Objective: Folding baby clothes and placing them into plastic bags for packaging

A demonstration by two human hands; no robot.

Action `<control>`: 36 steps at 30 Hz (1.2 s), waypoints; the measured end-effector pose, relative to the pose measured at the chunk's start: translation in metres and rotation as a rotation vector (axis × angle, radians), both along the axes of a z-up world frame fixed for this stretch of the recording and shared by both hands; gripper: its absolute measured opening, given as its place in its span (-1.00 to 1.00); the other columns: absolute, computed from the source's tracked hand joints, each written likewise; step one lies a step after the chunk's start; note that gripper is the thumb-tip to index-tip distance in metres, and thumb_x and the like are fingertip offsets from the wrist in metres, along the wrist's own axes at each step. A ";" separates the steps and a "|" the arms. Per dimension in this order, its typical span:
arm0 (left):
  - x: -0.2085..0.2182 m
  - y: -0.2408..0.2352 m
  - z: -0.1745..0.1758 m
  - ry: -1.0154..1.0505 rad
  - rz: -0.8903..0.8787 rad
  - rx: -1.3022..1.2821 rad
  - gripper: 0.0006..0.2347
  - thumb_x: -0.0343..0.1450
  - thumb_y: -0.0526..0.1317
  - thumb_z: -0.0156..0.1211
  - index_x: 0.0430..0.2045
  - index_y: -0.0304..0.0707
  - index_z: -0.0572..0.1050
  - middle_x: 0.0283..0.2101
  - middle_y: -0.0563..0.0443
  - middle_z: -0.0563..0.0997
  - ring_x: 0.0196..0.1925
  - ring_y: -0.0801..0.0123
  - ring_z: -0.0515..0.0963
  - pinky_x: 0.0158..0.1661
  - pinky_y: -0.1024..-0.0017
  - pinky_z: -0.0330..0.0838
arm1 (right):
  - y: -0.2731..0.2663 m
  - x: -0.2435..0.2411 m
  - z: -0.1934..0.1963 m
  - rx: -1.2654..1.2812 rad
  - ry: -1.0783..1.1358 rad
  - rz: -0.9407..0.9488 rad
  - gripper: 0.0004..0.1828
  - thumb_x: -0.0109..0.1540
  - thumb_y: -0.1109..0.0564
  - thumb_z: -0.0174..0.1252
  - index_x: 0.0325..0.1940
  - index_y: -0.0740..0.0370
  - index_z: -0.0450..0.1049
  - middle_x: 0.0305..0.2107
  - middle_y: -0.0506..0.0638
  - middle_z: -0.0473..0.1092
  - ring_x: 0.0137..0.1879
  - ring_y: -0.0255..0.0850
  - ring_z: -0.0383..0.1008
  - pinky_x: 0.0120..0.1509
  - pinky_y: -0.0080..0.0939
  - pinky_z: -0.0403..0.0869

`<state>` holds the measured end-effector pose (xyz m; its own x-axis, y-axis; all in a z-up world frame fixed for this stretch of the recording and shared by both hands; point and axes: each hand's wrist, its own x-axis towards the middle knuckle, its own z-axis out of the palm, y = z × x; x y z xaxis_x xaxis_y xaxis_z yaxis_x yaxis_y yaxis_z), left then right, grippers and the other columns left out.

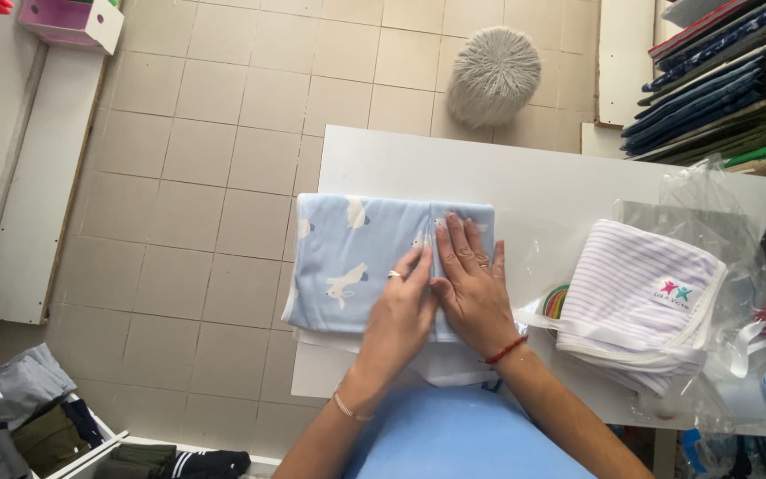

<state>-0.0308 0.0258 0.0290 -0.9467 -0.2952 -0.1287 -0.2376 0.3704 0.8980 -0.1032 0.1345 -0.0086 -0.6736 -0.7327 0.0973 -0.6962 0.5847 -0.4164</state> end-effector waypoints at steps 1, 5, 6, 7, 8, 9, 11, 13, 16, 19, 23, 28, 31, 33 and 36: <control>0.006 -0.004 0.009 -0.069 0.026 -0.205 -0.61 0.23 -0.36 -0.05 -0.03 -0.22 0.23 0.13 -0.18 0.18 -0.32 0.00 0.51 -0.42 0.15 0.39 | -0.001 0.002 -0.001 0.074 -0.014 -0.024 -0.33 0.18 -0.28 -0.54 0.30 0.05 -0.20 0.27 -0.06 -0.28 0.38 -0.15 -0.36 0.29 0.20 -0.34; 0.034 -0.044 0.011 0.070 0.308 -0.564 -0.68 0.21 -0.36 0.02 -0.16 -0.08 0.38 0.07 0.01 0.30 -0.04 0.26 0.39 -0.20 0.37 0.35 | -0.010 0.007 -0.003 0.179 0.047 -0.075 -0.27 0.15 -0.34 -0.61 0.30 0.06 -0.21 0.26 -0.06 -0.31 0.37 -0.11 -0.41 0.22 0.36 -0.38; 0.042 -0.054 0.007 -0.012 0.389 -0.729 -0.66 0.22 -0.23 0.07 -0.11 -0.13 0.34 0.08 -0.05 0.28 -0.01 0.23 0.36 -0.10 0.29 0.24 | -0.013 0.010 -0.003 0.182 0.123 -0.082 -0.27 0.17 -0.32 -0.55 0.30 0.13 -0.21 0.26 0.01 -0.34 0.37 -0.07 -0.43 0.25 0.33 -0.39; 0.049 -0.064 0.004 -0.096 0.468 -0.889 -0.58 0.22 -0.10 0.12 -0.06 -0.18 0.30 0.10 -0.12 0.27 0.03 0.19 0.34 0.00 0.21 0.13 | -0.014 0.012 -0.003 0.190 0.198 -0.091 -0.26 0.18 -0.29 -0.49 0.30 0.20 -0.22 0.26 0.07 -0.36 0.37 -0.03 -0.46 0.28 0.30 -0.41; 0.054 -0.067 0.002 -0.098 0.463 -0.891 -0.58 0.22 -0.10 0.12 -0.06 -0.18 0.30 0.10 -0.12 0.27 0.03 0.19 0.34 0.00 0.21 0.13 | -0.014 0.016 -0.001 0.191 0.194 -0.094 -0.26 0.18 -0.29 -0.49 0.30 0.20 -0.22 0.26 0.07 -0.36 0.37 -0.03 -0.46 0.28 0.30 -0.41; 0.058 -0.071 0.001 -0.369 0.442 -0.649 -0.49 0.20 0.04 0.04 0.01 -0.11 0.21 -0.11 -0.19 0.38 -0.11 0.08 0.40 -0.14 0.17 0.23 | -0.017 0.017 0.000 0.153 0.247 -0.044 -0.29 0.18 -0.21 -0.33 0.27 0.29 -0.15 0.25 0.12 -0.32 0.37 -0.03 -0.40 0.31 0.23 -0.37; 0.063 -0.075 -0.001 -0.634 0.416 -0.400 -0.39 0.18 0.18 -0.04 0.08 -0.04 0.13 -0.32 -0.26 0.48 -0.25 -0.04 0.47 -0.29 0.14 0.33 | -0.022 0.018 0.002 0.112 0.296 0.009 -0.30 0.19 -0.12 -0.17 0.25 0.39 -0.08 0.24 0.17 -0.27 0.37 -0.03 -0.34 0.35 0.17 -0.33; 0.062 -0.071 -0.003 -0.574 0.474 -0.418 -0.58 0.18 0.13 0.02 -0.19 -0.07 0.36 -0.28 0.01 0.49 -0.25 0.09 0.47 -0.33 0.19 0.32 | -0.023 0.015 0.004 0.137 0.332 0.002 -0.39 0.21 -0.07 -0.21 0.20 0.41 0.04 0.22 0.17 -0.16 0.36 -0.06 -0.25 0.36 0.07 -0.31; 0.059 -0.071 0.005 -0.555 0.542 -0.301 -0.70 0.15 -0.01 0.12 -0.37 -0.13 0.39 -0.35 0.10 0.43 -0.31 0.24 0.42 -0.38 0.32 0.27 | -0.023 0.014 0.007 -0.025 0.243 0.028 -0.46 0.18 0.04 -0.10 0.14 0.45 0.11 0.18 0.21 -0.06 0.32 0.01 -0.13 0.35 0.05 -0.09; 0.051 -0.067 0.010 -0.483 0.565 -0.074 -0.75 0.13 -0.07 0.13 -0.46 -0.13 0.32 -0.31 0.11 0.36 -0.21 0.37 0.36 -0.28 0.39 0.26 | -0.019 0.013 0.021 -0.406 0.121 0.131 -0.76 0.16 0.31 -0.08 -0.10 0.43 0.32 -0.04 0.18 0.25 0.16 0.02 0.19 0.29 -0.03 0.12; 0.039 -0.042 0.031 -0.235 0.563 -0.185 -0.77 0.10 -0.16 0.16 -0.50 -0.12 0.29 -0.03 0.28 0.45 -0.23 0.36 0.51 -0.33 0.40 0.34 | -0.016 0.009 0.023 -0.593 0.060 0.102 -0.83 0.10 0.36 0.02 -0.22 0.42 0.37 -0.20 0.15 0.35 -0.01 -0.02 0.36 0.14 -0.10 0.34; 0.030 -0.022 0.042 0.080 0.560 -0.251 -0.81 0.12 -0.28 0.19 -0.47 -0.11 0.36 -0.23 0.15 0.54 -0.34 0.39 0.54 -0.36 0.48 0.37 | -0.006 0.004 0.030 -0.684 -0.215 -0.111 -0.86 0.15 0.25 -0.06 -0.40 0.34 0.42 -0.39 0.10 0.41 -0.21 -0.16 0.44 -0.09 -0.32 0.45; 0.032 -0.044 0.028 -0.179 0.508 -0.293 -0.75 0.13 -0.17 0.20 -0.42 -0.22 0.37 0.10 -0.03 0.20 0.05 0.09 0.20 -0.14 0.12 0.28 | -0.007 0.005 0.024 -0.657 -0.106 -0.009 -0.93 0.09 0.27 0.05 -0.41 0.32 0.44 -0.36 0.07 0.42 -0.14 -0.11 0.41 0.01 -0.22 0.40; 0.044 -0.062 -0.004 -0.279 0.490 -0.326 -0.69 0.13 -0.10 0.18 -0.34 -0.19 0.38 0.17 -0.09 0.06 0.10 0.00 0.13 -0.08 0.13 0.17 | -0.007 0.006 0.021 -0.648 -0.069 0.007 -0.93 0.09 0.27 0.06 -0.41 0.31 0.45 -0.36 0.05 0.42 -0.13 -0.11 0.41 0.01 -0.21 0.39; 0.045 -0.074 0.006 -0.498 0.507 -0.171 -0.60 0.12 -0.02 0.13 -0.20 -0.06 0.34 -0.03 0.00 0.22 -0.07 0.13 0.27 -0.15 0.30 0.18 | -0.008 0.007 0.022 -0.612 -0.009 0.054 -0.92 0.10 0.28 0.03 -0.38 0.31 0.44 -0.31 0.06 0.40 -0.10 -0.07 0.38 0.03 -0.19 0.37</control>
